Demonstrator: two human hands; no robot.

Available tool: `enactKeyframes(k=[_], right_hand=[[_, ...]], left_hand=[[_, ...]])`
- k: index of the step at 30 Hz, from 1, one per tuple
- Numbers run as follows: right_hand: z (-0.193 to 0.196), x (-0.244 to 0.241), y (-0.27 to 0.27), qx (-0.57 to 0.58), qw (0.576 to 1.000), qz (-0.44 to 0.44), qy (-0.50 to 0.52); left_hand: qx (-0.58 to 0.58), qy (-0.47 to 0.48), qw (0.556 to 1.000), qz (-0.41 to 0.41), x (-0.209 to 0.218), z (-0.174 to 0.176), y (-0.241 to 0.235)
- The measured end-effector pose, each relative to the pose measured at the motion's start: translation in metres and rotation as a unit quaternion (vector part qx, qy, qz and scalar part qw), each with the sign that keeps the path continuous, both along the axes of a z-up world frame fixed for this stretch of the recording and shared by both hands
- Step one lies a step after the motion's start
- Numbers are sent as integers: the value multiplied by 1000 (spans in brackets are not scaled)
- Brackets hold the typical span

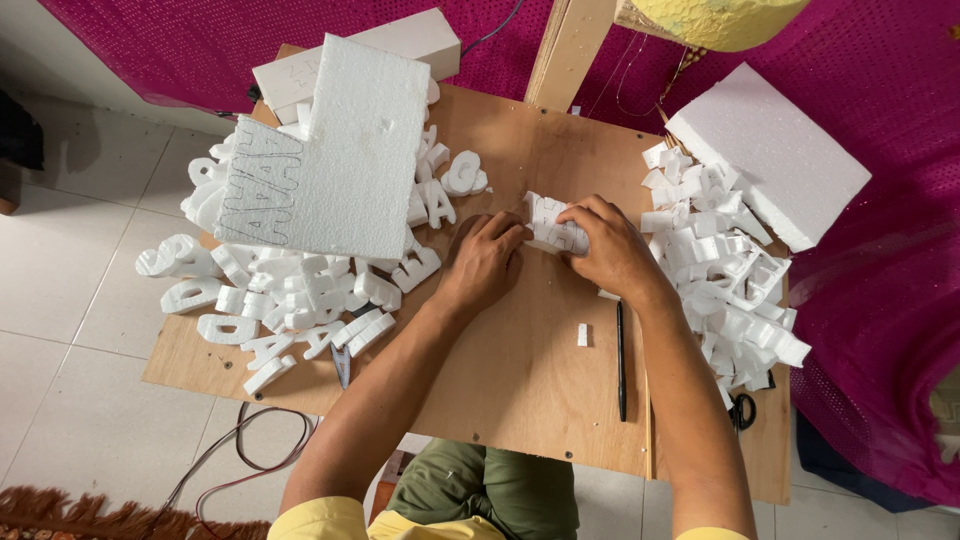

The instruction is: The person is arranging and preparing small foam letters and shapes on a wooden surface to assemble a sign.

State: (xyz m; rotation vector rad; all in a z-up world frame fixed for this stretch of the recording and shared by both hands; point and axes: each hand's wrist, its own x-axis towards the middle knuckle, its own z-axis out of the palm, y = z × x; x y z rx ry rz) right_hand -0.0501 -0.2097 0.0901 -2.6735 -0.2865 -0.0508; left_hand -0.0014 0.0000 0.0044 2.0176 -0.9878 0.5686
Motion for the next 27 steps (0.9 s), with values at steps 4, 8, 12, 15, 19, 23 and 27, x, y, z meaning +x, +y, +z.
enactKeyframes(k=[4,8,12,15,19,23,27], right_hand=[[3,0,2,0,1000,1,0],[3,0,2,0,1000,0,5],[1,0,0,0,1000,3,6],[3,-1,2,1,1000,4,6],[3,-1,1,-4,1000,8,9],[4,-1,1,-8,1000,12,8],[3,-1,0,-9,1000,13,10]], left_hand=[[3,-3,1000,1,1,-2,0],[8,-5,1000,4,0,-2,1],[14,-1,1000,6,1,-3,1],[11,4,1000,0,-1,3,3],[15,-3,1000,-2,0,1,3],[22,-5,1000,-4,-1,4,4],[20,-8,1000,-7,-1,6,5]])
